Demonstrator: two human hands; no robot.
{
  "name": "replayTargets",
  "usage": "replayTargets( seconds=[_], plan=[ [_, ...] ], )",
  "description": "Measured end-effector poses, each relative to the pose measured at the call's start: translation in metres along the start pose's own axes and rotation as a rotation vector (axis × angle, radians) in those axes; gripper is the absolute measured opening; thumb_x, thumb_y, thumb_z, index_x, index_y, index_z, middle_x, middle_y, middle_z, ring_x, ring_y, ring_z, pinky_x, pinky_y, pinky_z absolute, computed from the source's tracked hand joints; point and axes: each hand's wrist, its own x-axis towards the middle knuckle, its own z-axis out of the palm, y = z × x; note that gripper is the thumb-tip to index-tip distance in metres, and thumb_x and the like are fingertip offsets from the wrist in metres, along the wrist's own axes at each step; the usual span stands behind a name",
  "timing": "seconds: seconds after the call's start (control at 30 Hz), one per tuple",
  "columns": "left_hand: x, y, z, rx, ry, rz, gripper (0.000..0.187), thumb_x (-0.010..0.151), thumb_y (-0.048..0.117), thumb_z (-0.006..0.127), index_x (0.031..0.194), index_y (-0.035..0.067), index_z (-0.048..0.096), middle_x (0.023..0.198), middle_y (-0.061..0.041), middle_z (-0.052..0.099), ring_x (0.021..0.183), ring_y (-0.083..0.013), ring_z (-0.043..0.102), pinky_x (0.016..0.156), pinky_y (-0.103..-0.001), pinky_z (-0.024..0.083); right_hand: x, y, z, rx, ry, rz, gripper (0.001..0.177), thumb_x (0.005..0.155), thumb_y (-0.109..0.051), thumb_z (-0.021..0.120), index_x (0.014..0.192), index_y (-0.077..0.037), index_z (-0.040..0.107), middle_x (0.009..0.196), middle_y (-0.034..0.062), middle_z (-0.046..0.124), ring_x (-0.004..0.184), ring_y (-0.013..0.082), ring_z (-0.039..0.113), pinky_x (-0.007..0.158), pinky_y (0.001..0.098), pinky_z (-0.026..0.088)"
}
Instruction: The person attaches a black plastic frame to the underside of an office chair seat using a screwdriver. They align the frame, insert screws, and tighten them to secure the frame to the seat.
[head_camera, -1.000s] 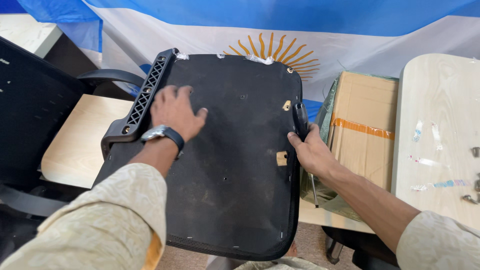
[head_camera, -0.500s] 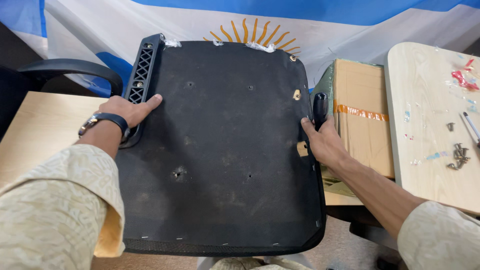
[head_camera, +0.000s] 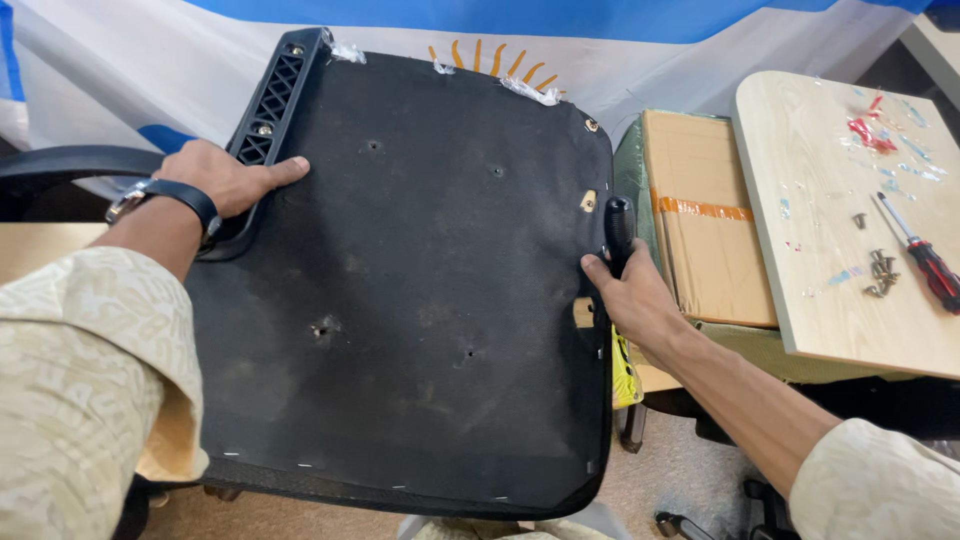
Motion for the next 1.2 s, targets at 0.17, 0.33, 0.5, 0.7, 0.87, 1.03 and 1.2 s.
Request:
replayTargets(
  seconds=[0.17, 0.33, 0.5, 0.7, 0.87, 1.03, 1.2],
  plan=[
    [0.056, 0.031, -0.013, 0.116, 0.036, 0.173, 0.109, 0.075, 0.084, 0.073, 0.123, -0.014, 0.067, 0.116, -0.037, 0.069, 0.107, -0.0490, 0.069, 0.092, -0.051, 0.055, -0.018, -0.010, 0.006, -0.077, -0.023, 0.068, 0.044, 0.099, -0.035, 0.057, 0.127, -0.001, 0.051, 0.113, 0.0159, 0.066, 0.111, 0.0246, 0.064, 0.100, 0.0403, 0.048],
    [0.118, 0.075, -0.005, 0.194, 0.068, 0.353, 0.104, 0.076, 0.081, 0.074, 0.123, -0.011, 0.069, 0.119, -0.035, 0.067, 0.107, -0.0490, 0.067, 0.092, -0.051, 0.054, -0.041, -0.015, 0.016, -0.148, -0.010, 0.027, 0.049, 0.098, -0.035, 0.060, 0.129, 0.000, 0.047, 0.110, 0.0170, 0.066, 0.106, 0.0271, 0.066, 0.097, 0.0422, 0.050],
    [0.162, 0.109, 0.025, 0.303, 0.059, 0.465, 0.100, 0.080, 0.082, 0.071, 0.120, -0.009, 0.073, 0.117, -0.035, 0.069, 0.104, -0.0503, 0.068, 0.088, -0.052, 0.054, -0.071, -0.033, 0.030, -0.046, -0.117, 0.227, 0.044, 0.095, -0.034, 0.057, 0.125, -0.004, 0.046, 0.102, 0.0129, 0.066, 0.082, 0.0254, 0.073, 0.064, 0.0400, 0.064],
    [0.176, 0.132, 0.061, 0.372, 0.028, 0.531, 0.098, 0.083, 0.085, 0.065, 0.118, -0.006, 0.076, 0.114, -0.034, 0.072, 0.101, -0.0499, 0.070, 0.085, -0.051, 0.056, -0.089, -0.063, 0.026, -0.120, -0.190, 0.326, 0.040, 0.095, -0.034, 0.056, 0.120, -0.004, 0.045, 0.090, 0.0163, 0.066, 0.062, 0.0243, 0.070, 0.054, 0.0398, 0.061],
    [0.146, 0.133, 0.072, 0.288, 0.013, 0.417, 0.095, 0.084, 0.082, 0.061, 0.129, -0.001, 0.069, 0.118, -0.034, 0.070, 0.112, -0.0511, 0.064, 0.106, -0.060, 0.039, -0.082, -0.076, 0.019, -0.335, -0.306, 0.360, 0.047, 0.099, -0.038, 0.053, 0.127, -0.003, 0.037, 0.082, 0.0228, 0.070, 0.058, 0.0308, 0.074, 0.068, 0.0421, 0.059],
    [0.108, 0.130, 0.072, 0.216, 0.144, 0.558, 0.104, 0.086, 0.080, 0.059, 0.147, -0.003, 0.047, 0.142, -0.038, 0.047, 0.135, -0.0545, 0.039, 0.113, -0.067, 0.011, -0.061, -0.088, 0.013, -0.573, -0.474, 0.403, 0.049, 0.099, -0.044, 0.051, 0.122, -0.002, 0.042, 0.086, 0.0230, 0.070, 0.064, 0.0322, 0.075, 0.070, 0.0437, 0.060],
    [0.026, 0.123, 0.097, -0.032, 0.360, 0.790, 0.096, 0.085, 0.063, 0.065, 0.153, -0.001, 0.040, 0.156, -0.035, 0.029, 0.145, -0.0500, 0.018, 0.114, -0.064, 0.008, -0.051, -0.094, 0.014, -0.792, -0.579, 0.376, 0.049, 0.103, -0.047, 0.046, 0.125, -0.004, 0.041, 0.082, 0.0219, 0.074, 0.066, 0.0275, 0.075, 0.067, 0.0398, 0.061]
  ],
)
